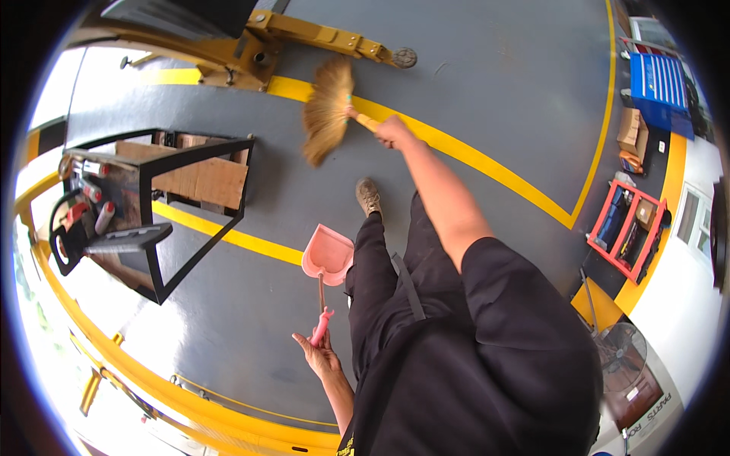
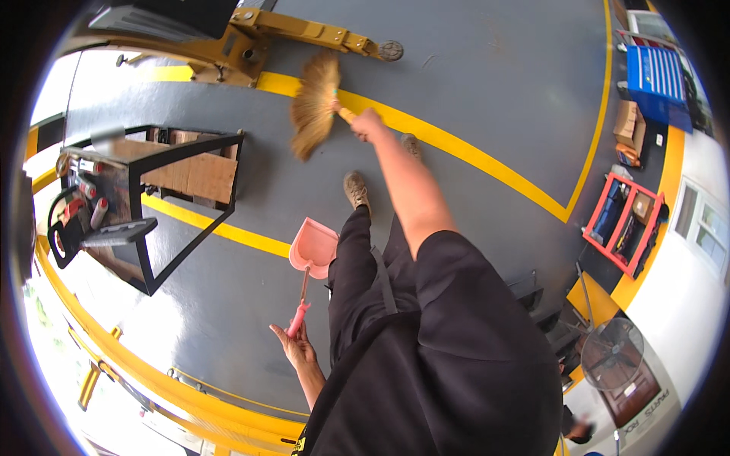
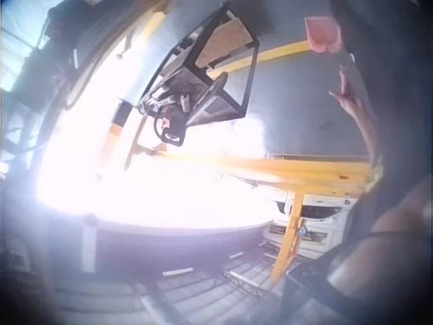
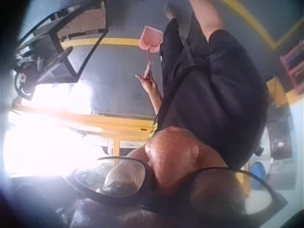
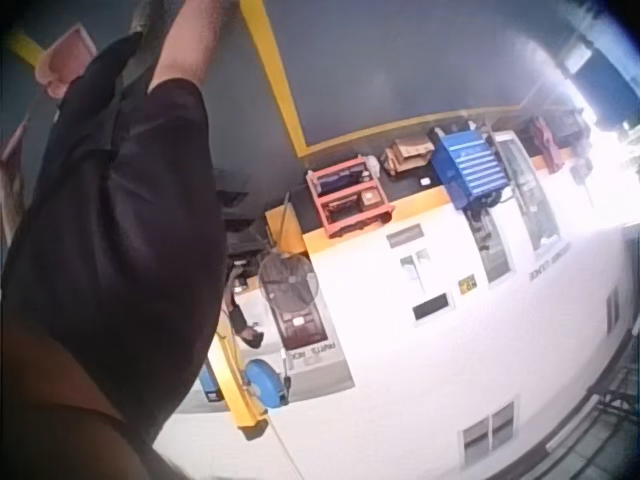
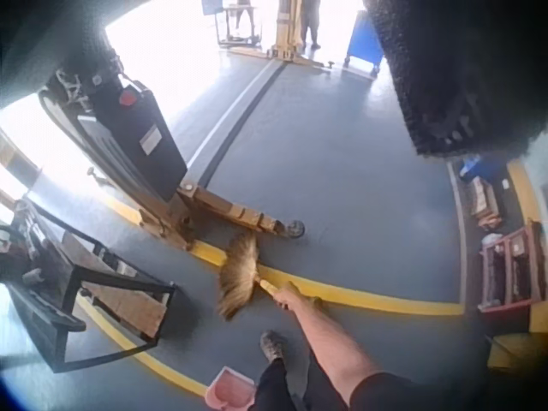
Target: The person sweeps the floor of an auto repair garage using a broom and dustpan. They move around vehicles and equipment, sweeping debris into the dustpan.
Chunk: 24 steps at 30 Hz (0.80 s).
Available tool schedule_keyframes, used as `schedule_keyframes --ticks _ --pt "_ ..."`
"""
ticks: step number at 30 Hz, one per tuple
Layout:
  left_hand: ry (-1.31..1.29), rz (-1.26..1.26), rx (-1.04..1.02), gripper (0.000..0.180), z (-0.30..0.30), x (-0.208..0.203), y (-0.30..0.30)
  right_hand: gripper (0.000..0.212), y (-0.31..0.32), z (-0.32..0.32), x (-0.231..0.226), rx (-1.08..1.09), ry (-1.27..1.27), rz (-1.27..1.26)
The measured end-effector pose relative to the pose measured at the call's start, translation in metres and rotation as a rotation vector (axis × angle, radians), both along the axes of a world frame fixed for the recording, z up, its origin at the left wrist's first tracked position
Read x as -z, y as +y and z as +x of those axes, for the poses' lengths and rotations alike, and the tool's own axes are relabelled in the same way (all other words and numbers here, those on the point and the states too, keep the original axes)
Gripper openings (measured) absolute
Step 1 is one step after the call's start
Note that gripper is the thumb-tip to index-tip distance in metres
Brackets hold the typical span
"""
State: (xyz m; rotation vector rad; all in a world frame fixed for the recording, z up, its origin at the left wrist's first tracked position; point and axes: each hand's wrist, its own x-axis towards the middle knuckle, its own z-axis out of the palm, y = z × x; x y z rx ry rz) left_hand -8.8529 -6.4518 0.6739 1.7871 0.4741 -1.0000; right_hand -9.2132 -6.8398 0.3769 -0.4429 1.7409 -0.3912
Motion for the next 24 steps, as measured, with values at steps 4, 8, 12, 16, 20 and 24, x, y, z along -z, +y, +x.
schedule_keyframes --ticks 4,8,12,16,20,24 --pt "-0.038 0.012 0.073 0.048 -0.017 0.019 -0.037 0.009 0.013 -0.152 -0.026 -0.034 0.179 0.076" --pt "-0.039 -0.021 0.31 0.052 -0.048 0.037 -0.065 0.005 0.027 -0.271 -0.042 -0.081 0.391 0.134" --pt "0.258 -0.274 0.141 0.056 -0.068 0.055 -0.065 0.028 0.03 -0.353 -0.046 -0.277 0.644 0.037" --pt "0.503 -0.386 0.099 0.059 -0.131 0.044 -0.105 0.04 0.049 -0.398 -0.069 -0.376 0.717 -0.034" --pt "0.412 -0.243 0.472 0.054 -0.209 0.016 -0.164 0.057 0.167 -0.423 -0.078 -0.179 0.707 -0.346" --pt "-0.012 -0.066 1.0 0.04 -0.266 -0.017 -0.234 0.06 0.345 -0.416 -0.107 0.024 0.364 -0.263"
